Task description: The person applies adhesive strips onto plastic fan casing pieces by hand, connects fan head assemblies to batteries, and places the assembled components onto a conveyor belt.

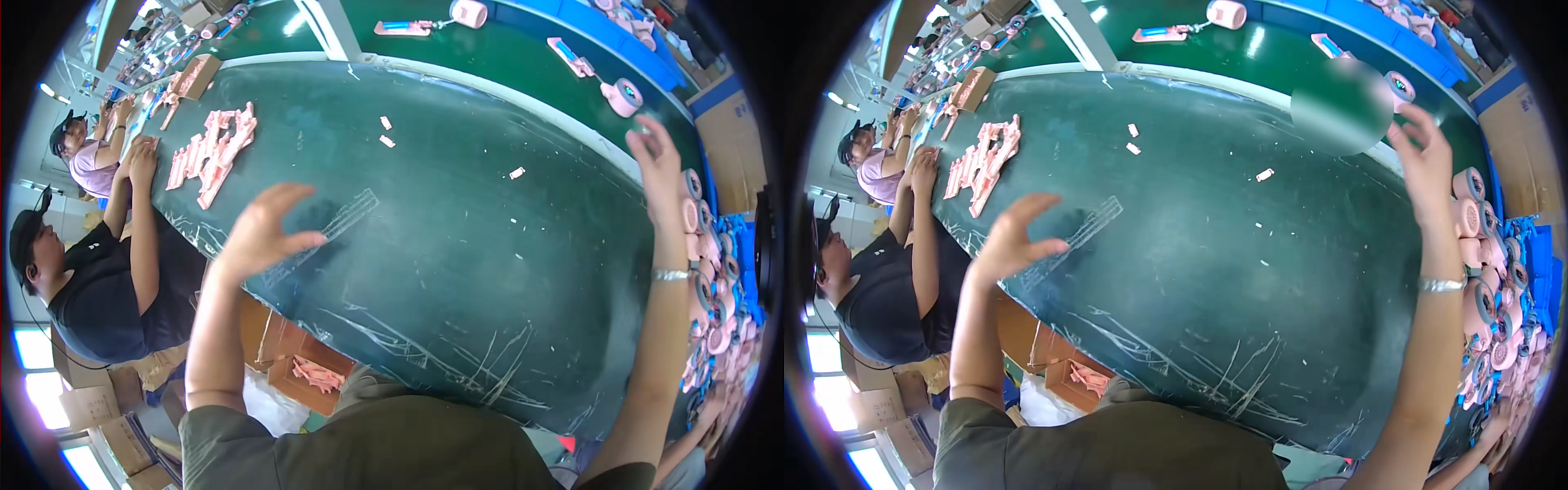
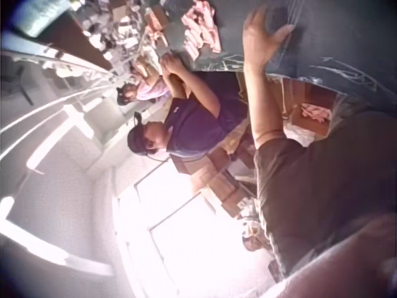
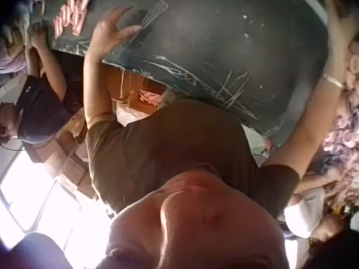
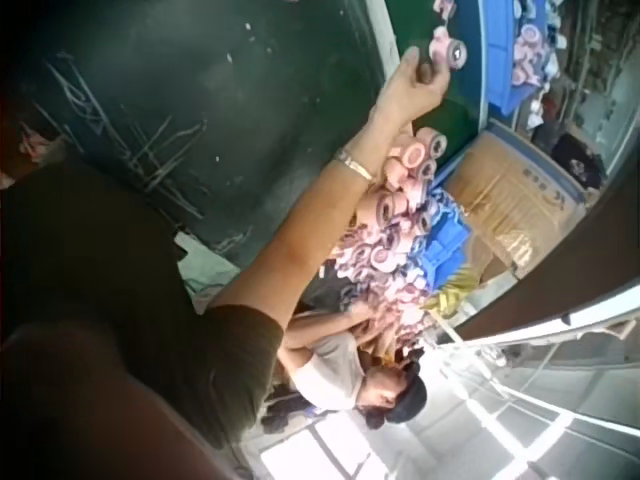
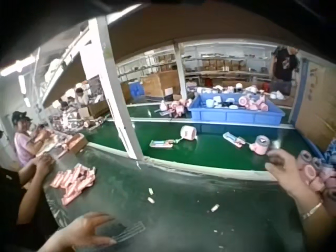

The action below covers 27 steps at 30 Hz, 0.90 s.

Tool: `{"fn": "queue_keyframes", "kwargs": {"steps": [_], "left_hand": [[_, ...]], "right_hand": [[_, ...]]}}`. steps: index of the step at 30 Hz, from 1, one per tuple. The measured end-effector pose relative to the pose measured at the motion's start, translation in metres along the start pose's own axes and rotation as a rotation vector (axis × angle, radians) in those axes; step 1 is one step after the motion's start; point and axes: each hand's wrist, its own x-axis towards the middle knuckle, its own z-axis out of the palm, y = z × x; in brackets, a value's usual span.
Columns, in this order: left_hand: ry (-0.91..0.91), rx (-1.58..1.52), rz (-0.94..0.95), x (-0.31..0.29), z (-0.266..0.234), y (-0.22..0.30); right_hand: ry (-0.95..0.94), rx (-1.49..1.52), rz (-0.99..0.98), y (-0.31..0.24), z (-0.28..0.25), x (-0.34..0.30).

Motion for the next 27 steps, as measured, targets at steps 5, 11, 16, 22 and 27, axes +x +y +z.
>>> {"fn": "queue_keyframes", "kwargs": {"steps": [5,11,16,22,27], "left_hand": [[0.191,0.123,0.139,-0.035,0.055,0.022],[0.326,-0.153,0.501,-0.109,0.093,0.076],[0.212,-0.209,0.447,-0.189,0.168,0.034],[0.045,-0.319,-0.496,-0.231,0.307,-0.099],[-0.178,-0.706,-1.13,-0.206,0.399,-0.165]], "right_hand": [[-0.295,0.058,-0.044,-0.057,0.0,-0.095],[-0.503,-0.055,-0.076,-0.099,-0.009,-0.221],[-0.512,-0.153,-0.064,-0.114,0.005,-0.272],[-0.467,-0.323,-0.396,-0.138,0.047,-0.291],[-0.541,-0.426,-0.419,-0.146,0.066,-0.286]]}}
